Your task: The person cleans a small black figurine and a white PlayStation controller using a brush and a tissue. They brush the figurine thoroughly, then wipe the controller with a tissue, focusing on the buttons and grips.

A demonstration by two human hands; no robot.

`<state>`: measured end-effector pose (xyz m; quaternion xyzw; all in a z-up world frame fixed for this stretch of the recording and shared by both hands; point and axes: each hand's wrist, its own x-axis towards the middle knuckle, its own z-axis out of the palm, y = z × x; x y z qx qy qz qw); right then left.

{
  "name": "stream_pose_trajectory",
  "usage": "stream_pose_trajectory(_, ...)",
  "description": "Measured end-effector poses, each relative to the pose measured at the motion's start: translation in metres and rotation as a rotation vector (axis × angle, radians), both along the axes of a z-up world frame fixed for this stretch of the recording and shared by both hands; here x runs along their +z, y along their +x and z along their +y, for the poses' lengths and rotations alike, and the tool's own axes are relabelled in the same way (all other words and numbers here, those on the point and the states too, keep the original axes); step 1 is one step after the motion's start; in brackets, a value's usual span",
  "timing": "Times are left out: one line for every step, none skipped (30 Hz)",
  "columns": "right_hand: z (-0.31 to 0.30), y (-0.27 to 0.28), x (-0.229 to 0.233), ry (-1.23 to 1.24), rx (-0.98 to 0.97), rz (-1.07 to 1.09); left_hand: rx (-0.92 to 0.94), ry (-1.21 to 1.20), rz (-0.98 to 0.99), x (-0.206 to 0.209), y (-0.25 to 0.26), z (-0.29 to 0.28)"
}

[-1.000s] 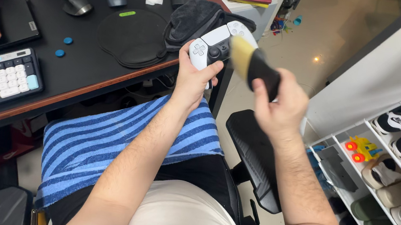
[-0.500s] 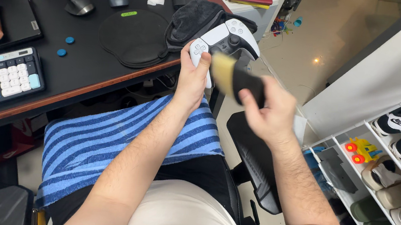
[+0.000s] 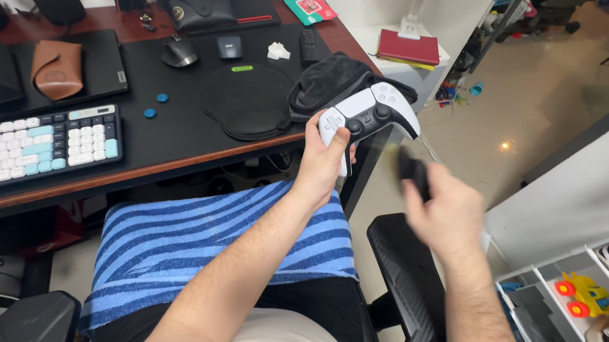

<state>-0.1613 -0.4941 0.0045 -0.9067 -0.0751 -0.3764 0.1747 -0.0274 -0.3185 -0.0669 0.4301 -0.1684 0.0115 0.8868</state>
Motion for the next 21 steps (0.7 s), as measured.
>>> stream_pose_trajectory(-0.006,0.001,0.002,0.025,-0.040,-0.028,-0.011,-0.009,0.014,0.003,-0.001,0.001)
stream_pose_trajectory(-0.013,0.001,0.003,0.050,-0.080,-0.057,-0.022,-0.017,0.027,0.007,-0.002,0.003)
stream_pose_trajectory(-0.019,0.001,0.003,0.074,-0.116,-0.084,-0.016,-0.005,0.016,0.011,-0.004,0.004)
stream_pose_trajectory(-0.025,0.000,0.003,0.146,-0.098,-0.115,-0.009,0.008,0.005,0.013,-0.006,0.005)
stream_pose_trajectory(-0.028,-0.001,0.001,0.224,-0.080,-0.143,-0.002,0.026,-0.002,0.015,-0.009,0.007)
stream_pose_trajectory(-0.030,0.001,0.000,0.301,-0.061,-0.170,0.032,0.101,0.008,0.018,-0.011,0.010)
stream_pose_trajectory(-0.032,0.003,-0.002,0.293,-0.109,-0.170,0.061,0.179,0.018,0.020,-0.012,0.013)
stream_pose_trajectory(-0.033,0.005,-0.004,0.285,-0.157,-0.170,0.090,0.258,0.028,0.023,-0.014,0.015)
stream_pose_trajectory(-0.035,0.005,-0.005,0.272,-0.213,-0.168,0.158,0.321,-0.126,0.024,-0.015,0.016)
stream_pose_trajectory(-0.037,0.007,-0.006,0.230,-0.209,-0.195,0.224,0.382,-0.283,0.025,-0.015,0.018)
stream_pose_trajectory(-0.039,0.008,-0.007,0.186,-0.208,-0.213,0.281,0.441,-0.434,0.024,-0.018,0.019)
stream_pose_trajectory(-0.041,0.009,-0.007,0.141,-0.208,-0.231,0.326,0.564,-0.453,0.023,-0.020,0.021)
stream_pose_trajectory(-0.045,0.006,-0.008,0.196,-0.159,-0.217,0.364,0.687,-0.467,0.021,-0.022,0.023)
stream_pose_trajectory(-0.048,0.006,-0.010,0.252,-0.110,-0.202,0.401,0.810,-0.482,0.019,-0.024,0.025)
stream_pose_trajectory(-0.051,0.009,-0.010,0.308,-0.059,-0.199,0.422,0.892,-0.513,0.020,-0.023,0.027)
stream_pose_trajectory(-0.053,0.011,-0.010,0.381,-0.013,-0.165,0.444,0.973,-0.545,0.020,-0.023,0.029)
stream_pose_trajectory(-0.053,0.013,-0.011,0.458,0.035,-0.134,0.467,1.057,-0.580,0.021,-0.023,0.031)
stream_pose_trajectory(-0.055,0.014,-0.012,0.534,0.084,-0.102,0.452,1.067,-0.605,0.022,-0.024,0.033)
stream_pose_trajectory(-0.056,0.015,-0.013,0.535,0.104,-0.096,0.442,1.077,-0.631,0.024,-0.024,0.035)
stream_pose_trajectory(-0.057,0.015,-0.014,0.535,0.124,-0.089,0.432,1.086,-0.657,0.025,-0.024,0.036)
stream_pose_trajectory(-0.058,0.017,-0.014,0.535,0.149,-0.080,0.431,1.092,-0.670,0.026,-0.025,0.037)
